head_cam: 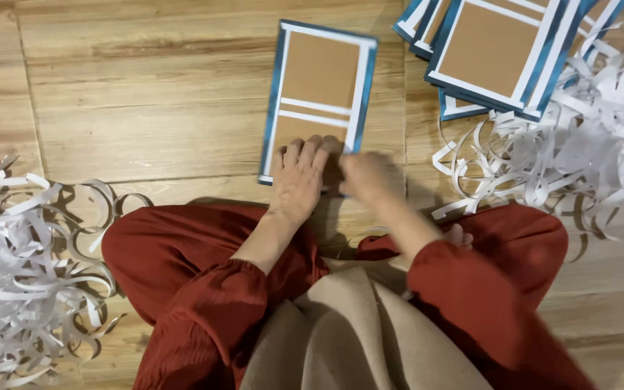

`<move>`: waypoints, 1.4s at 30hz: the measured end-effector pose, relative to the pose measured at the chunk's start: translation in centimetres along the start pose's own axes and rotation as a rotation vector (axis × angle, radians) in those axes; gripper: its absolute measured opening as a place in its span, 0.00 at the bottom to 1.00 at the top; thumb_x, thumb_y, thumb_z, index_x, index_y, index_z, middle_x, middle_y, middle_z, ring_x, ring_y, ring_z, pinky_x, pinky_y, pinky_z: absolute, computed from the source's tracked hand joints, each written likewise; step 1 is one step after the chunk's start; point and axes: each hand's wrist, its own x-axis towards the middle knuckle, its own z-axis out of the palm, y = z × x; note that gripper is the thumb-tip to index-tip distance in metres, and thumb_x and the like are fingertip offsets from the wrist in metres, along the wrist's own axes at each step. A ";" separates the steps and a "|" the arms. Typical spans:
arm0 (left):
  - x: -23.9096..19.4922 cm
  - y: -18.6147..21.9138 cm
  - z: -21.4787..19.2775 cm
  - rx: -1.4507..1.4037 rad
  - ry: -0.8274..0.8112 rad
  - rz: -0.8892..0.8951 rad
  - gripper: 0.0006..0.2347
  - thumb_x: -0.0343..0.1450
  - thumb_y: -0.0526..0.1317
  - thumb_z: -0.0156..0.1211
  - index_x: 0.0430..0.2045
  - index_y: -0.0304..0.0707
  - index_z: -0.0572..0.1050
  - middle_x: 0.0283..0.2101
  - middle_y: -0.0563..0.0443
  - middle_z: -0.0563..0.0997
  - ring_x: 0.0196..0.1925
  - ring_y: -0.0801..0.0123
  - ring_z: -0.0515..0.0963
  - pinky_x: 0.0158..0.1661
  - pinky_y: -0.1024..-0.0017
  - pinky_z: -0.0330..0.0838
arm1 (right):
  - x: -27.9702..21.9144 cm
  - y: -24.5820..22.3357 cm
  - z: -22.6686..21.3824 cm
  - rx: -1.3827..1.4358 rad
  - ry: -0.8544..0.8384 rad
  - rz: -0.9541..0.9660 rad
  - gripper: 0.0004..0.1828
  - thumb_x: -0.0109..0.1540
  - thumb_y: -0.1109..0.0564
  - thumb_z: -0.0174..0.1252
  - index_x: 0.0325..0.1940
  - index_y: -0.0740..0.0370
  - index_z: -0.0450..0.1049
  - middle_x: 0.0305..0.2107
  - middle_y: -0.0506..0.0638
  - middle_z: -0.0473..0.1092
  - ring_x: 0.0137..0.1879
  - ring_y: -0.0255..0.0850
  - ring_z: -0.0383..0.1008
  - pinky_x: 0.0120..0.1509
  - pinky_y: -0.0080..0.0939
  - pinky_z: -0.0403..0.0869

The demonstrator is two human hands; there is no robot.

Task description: The person sits on the floor and assembles rectangular cards by applying white strips to the edges of brown cardstock. They smooth the strips down, trim excess material, and stack the finished cards into a pile.

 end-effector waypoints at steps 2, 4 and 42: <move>-0.3 0.0 -0.9 -0.251 0.146 0.120 0.16 0.68 0.40 0.45 0.51 0.44 0.61 0.51 0.49 0.64 0.55 0.56 0.59 0.55 0.62 0.53 | -0.3 -2.5 3.2 0.165 0.138 0.071 0.09 0.49 0.49 0.61 0.27 0.55 0.72 0.24 0.52 0.72 0.39 0.51 0.74 0.40 0.51 0.73; -0.7 -1.0 0.6 -0.306 0.027 0.100 0.17 0.70 0.46 0.35 0.53 0.49 0.60 0.56 0.55 0.62 0.60 0.60 0.55 0.58 0.60 0.48 | -0.2 -1.8 6.5 0.341 0.176 0.020 0.09 0.48 0.53 0.57 0.29 0.58 0.72 0.27 0.54 0.72 0.41 0.52 0.73 0.42 0.52 0.72; -0.1 -1.2 1.7 0.008 -0.302 0.165 0.30 0.66 0.47 0.52 0.60 0.47 0.45 0.65 0.57 0.41 0.66 0.58 0.41 0.61 0.51 0.47 | -6.4 -2.9 0.4 -0.339 0.132 -0.097 0.45 0.57 0.29 0.31 0.68 0.60 0.36 0.66 0.52 0.33 0.71 0.46 0.28 0.71 0.53 0.33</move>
